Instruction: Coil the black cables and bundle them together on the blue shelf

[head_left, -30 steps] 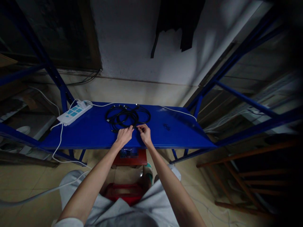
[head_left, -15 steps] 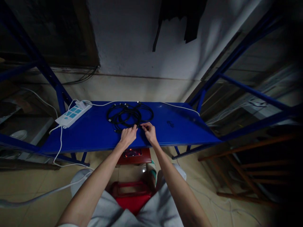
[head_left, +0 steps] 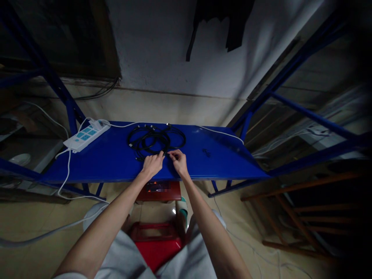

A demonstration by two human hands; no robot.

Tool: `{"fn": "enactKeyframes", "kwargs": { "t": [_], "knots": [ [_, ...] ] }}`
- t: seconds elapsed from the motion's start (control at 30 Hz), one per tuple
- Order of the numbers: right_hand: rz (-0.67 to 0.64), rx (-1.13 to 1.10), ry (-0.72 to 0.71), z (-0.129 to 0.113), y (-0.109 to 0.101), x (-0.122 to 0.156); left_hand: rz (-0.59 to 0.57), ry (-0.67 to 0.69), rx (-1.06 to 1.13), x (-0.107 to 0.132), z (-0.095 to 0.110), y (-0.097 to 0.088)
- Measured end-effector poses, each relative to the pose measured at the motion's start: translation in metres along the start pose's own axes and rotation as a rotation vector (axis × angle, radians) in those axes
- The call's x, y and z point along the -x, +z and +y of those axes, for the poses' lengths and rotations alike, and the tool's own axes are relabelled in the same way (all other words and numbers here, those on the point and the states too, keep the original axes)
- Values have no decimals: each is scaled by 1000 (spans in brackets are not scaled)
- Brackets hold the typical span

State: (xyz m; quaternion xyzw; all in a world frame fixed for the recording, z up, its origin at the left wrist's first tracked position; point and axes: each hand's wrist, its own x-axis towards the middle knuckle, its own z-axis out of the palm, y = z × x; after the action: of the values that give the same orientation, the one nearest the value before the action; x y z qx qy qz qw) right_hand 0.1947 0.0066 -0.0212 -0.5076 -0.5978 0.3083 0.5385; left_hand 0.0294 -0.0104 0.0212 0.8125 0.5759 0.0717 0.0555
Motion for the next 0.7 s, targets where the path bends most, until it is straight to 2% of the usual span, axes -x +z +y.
{"fn": "enactKeyframes", "kwargs": {
  "t": [0.37,0.7],
  "knots": [
    [-103,-55,-4,-3,-2,-1,-16,-42,-25,-4,3,3],
    [-77,-63,-18,0,-1,-4,5,-10,-19,-5,-3,8]
  ]
}}
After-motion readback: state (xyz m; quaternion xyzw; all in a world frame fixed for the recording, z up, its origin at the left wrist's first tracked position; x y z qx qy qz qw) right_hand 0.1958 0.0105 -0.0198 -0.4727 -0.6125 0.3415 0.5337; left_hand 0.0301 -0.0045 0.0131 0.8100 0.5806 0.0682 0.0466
